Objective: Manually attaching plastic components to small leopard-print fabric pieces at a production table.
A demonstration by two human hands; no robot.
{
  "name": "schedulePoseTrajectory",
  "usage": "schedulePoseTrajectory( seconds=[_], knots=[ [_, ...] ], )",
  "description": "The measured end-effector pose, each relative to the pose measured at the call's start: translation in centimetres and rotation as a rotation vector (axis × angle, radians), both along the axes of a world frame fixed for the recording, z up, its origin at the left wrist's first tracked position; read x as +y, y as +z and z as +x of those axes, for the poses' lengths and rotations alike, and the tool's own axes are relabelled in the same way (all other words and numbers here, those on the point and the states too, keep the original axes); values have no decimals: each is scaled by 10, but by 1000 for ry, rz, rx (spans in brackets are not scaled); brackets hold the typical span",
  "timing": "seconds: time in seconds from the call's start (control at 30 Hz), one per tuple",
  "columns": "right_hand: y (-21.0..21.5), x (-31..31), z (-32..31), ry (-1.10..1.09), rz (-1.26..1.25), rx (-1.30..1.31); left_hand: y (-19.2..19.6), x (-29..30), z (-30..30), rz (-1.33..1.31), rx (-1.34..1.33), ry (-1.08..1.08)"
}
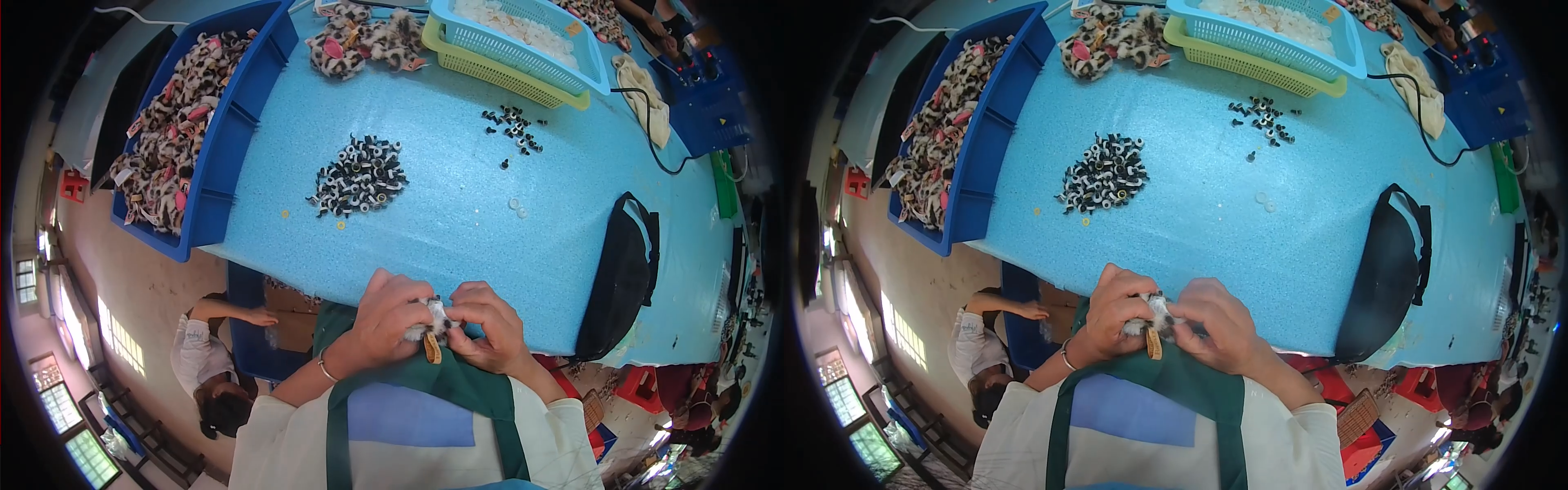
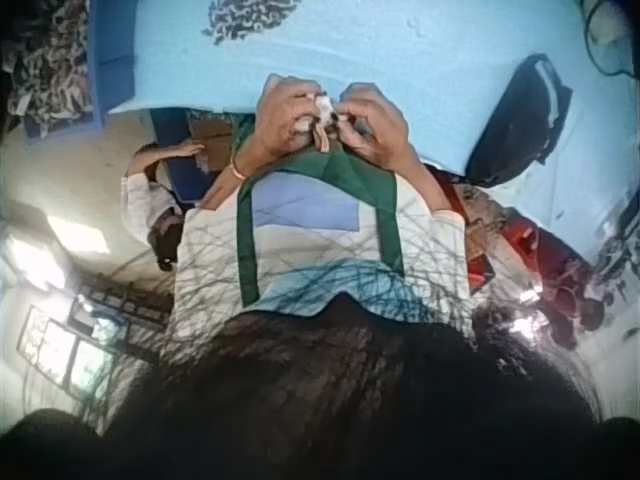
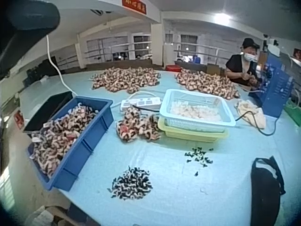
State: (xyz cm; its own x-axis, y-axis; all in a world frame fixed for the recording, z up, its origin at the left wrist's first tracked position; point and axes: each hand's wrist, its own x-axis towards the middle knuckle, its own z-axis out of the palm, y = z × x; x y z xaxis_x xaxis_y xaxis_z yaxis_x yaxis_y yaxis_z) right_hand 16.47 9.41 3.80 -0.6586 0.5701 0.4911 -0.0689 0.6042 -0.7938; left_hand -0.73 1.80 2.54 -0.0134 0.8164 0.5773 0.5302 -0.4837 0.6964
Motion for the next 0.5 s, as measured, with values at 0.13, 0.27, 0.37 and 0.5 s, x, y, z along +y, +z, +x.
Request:
schedulePoseTrajectory(
  seconds=[0.13, 0.27, 0.37, 0.5],
  knots=[
    [-2, -3, 3, -45, -54, -62, -7, 7, 9, -77, -171, -9],
    [-3, 31, 24, -77, -89, -273, -15, 3, 3, -91, -87, -23],
    [-19, 75, 30, -545, 167, -381, -14, 0, 2, -91, -76, -46],
    [-38, 98, 42, -510, 252, -553, -14, 4, 3, -66, -73, -36]
  ],
)
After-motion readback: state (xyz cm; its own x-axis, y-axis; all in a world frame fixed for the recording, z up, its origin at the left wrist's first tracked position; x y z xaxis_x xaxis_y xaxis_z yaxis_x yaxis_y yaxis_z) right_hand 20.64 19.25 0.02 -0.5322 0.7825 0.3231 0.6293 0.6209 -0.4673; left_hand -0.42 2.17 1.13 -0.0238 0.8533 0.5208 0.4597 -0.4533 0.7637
